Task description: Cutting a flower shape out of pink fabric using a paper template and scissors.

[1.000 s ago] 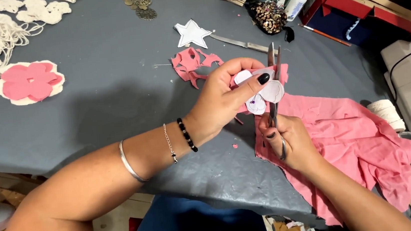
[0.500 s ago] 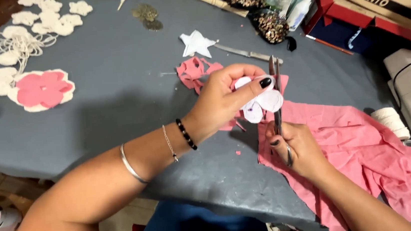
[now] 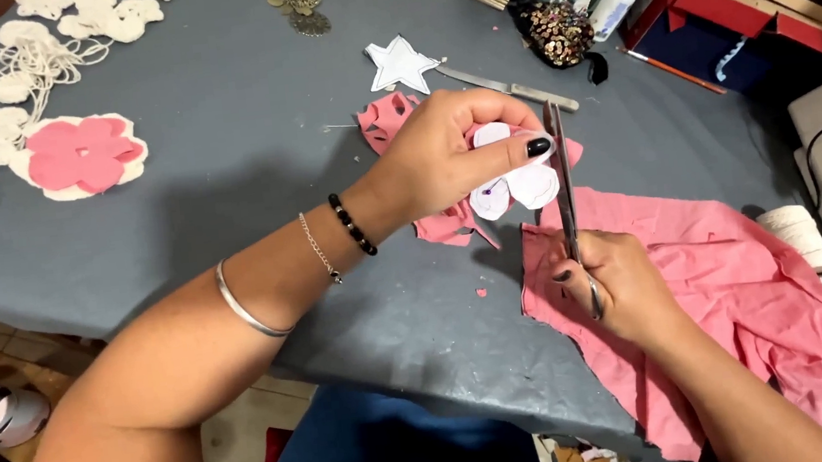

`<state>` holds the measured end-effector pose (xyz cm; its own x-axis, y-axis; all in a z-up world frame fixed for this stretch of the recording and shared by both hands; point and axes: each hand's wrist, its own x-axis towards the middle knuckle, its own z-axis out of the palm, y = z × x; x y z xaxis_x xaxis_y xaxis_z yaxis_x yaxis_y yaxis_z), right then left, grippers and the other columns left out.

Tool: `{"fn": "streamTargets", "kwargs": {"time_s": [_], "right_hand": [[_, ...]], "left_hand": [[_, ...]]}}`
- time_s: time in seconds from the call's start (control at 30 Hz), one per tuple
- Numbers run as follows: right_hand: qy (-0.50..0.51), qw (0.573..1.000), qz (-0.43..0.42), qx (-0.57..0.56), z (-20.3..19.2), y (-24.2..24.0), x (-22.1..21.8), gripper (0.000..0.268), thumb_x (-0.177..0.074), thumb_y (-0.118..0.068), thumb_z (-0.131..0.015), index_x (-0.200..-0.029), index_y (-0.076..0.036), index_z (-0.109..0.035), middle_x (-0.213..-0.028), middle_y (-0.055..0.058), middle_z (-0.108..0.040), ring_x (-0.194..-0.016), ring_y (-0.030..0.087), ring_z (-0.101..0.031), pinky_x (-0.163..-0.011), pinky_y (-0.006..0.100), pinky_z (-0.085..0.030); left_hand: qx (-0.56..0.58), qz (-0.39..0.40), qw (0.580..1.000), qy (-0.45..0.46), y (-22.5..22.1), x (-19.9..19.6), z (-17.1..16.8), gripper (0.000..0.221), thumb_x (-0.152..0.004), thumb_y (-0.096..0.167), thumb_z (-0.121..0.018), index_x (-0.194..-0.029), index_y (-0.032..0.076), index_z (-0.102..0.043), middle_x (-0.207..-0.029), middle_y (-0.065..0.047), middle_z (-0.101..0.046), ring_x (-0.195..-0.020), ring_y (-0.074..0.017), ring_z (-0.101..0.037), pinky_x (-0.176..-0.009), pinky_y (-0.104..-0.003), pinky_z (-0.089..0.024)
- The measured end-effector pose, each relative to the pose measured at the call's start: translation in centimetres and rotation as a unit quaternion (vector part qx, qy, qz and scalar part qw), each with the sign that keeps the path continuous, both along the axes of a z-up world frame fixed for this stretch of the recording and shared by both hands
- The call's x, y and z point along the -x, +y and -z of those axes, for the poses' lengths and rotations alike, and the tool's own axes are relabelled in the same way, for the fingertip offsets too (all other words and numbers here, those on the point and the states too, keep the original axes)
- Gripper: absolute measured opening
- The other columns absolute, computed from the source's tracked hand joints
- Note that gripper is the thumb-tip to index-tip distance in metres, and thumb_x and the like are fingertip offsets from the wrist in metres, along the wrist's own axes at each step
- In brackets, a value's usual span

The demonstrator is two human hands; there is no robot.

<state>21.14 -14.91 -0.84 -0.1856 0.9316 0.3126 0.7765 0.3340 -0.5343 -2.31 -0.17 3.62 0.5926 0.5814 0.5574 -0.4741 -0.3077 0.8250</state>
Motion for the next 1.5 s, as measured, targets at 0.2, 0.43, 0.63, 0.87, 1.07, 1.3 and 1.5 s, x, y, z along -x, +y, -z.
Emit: {"fn": "streamTargets", "kwargs": {"time_s": [0.2,0.43,0.63,0.87,1.07,1.3,1.5], "right_hand": [[-0.021,1.0,-0.009,0.015,-1.1,0.1,0.3,0.044,-0.097,-0.052,-0.056,-0.076,-0.015,-0.064,-0.051,0.005,-0.058,-0.05,0.031,-0.063,-0.054,0.037,-0.053],[0.0,0.999,0.002,0.037,0.0,0.3,-1.0,0.041,-0.096,-0.047,-0.062,-0.071,-0.015,-0.064,-0.047,0.004,-0.058,-0.044,0.027,-0.059,-0.051,0.035,-0.05],[0.159,0.986,0.004,0.041,0.9,0.8,-1.7,0.042,-0.097,-0.05,-0.061,-0.082,-0.012,-0.068,-0.046,-0.001,-0.06,-0.044,0.011,-0.055,-0.048,0.024,-0.046],[0.278,0.959,0.049,0.021,0.7,0.2,-0.1,0.033,-0.09,-0.007,-0.075,-0.12,0.003,-0.066,-0.056,0.002,-0.058,-0.053,0.007,-0.056,-0.055,0.017,-0.042],[0.281,0.956,0.057,0.068,-0.3,0.2,0.5,0.025,-0.083,-0.004,-0.083,-0.106,0.003,-0.075,-0.052,-0.001,-0.057,-0.053,0.002,-0.051,-0.053,0.015,-0.042],[0.261,0.957,0.081,0.098,-1.6,-0.3,1.7,0.022,-0.082,-0.005,-0.085,-0.101,0.002,-0.076,-0.052,-0.001,-0.057,-0.052,0.001,-0.05,-0.049,0.014,-0.041],[0.219,0.963,0.106,0.12,-2.0,-0.3,1.7,0.01,-0.084,-0.009,-0.08,-0.093,-0.007,-0.075,-0.093,0.006,-0.079,-0.114,0.017,-0.076,-0.087,0.026,-0.065]], "left_hand": [[-0.038,-0.016,0.997,0.064,0.3,1.1,-1.7,0.016,-0.093,0.022,-0.072,-0.099,0.008,-0.075,-0.072,-0.006,-0.075,-0.066,-0.0076,-0.067,-0.06,-0.021,-0.056],[-0.058,-0.026,0.991,0.115,1.4,1.1,-1.1,0.016,-0.093,0.02,-0.072,-0.101,0.008,-0.077,-0.076,-0.007,-0.076,-0.07,-0.0103,-0.067,-0.066,-0.022,-0.054],[-0.052,-0.006,0.989,0.142,0.4,1.3,-1.1,0.015,-0.092,0.02,-0.073,-0.102,0.009,-0.077,-0.074,-0.003,-0.075,-0.068,-0.0074,-0.065,-0.064,-0.021,-0.052],[-0.156,0.033,0.973,0.164,-0.5,-1.6,1.8,0.016,-0.09,0.02,-0.076,-0.103,0.013,-0.07,-0.074,-0.004,-0.072,-0.066,-0.0134,-0.062,-0.059,-0.027,-0.05],[-0.232,0.015,0.946,0.226,-1.1,-1.2,2.2,0.033,-0.089,0.015,-0.076,-0.113,0.015,-0.053,-0.087,-0.005,-0.077,-0.074,-0.0278,-0.069,-0.068,-0.037,-0.053],[-0.283,0.019,0.913,0.292,-2.3,-1.3,1.5,0.047,-0.086,0.005,-0.078,-0.116,0.012,-0.044,-0.09,-0.013,-0.077,-0.084,-0.0406,-0.072,-0.075,-0.05,-0.056],[-0.308,-0.04,0.889,0.336,-2.0,-2.3,2.2,0.041,-0.081,0.023,-0.074,-0.11,0.018,-0.045,-0.08,-0.001,-0.064,-0.063,-0.027,-0.061,-0.058,-0.043,-0.044]]}}
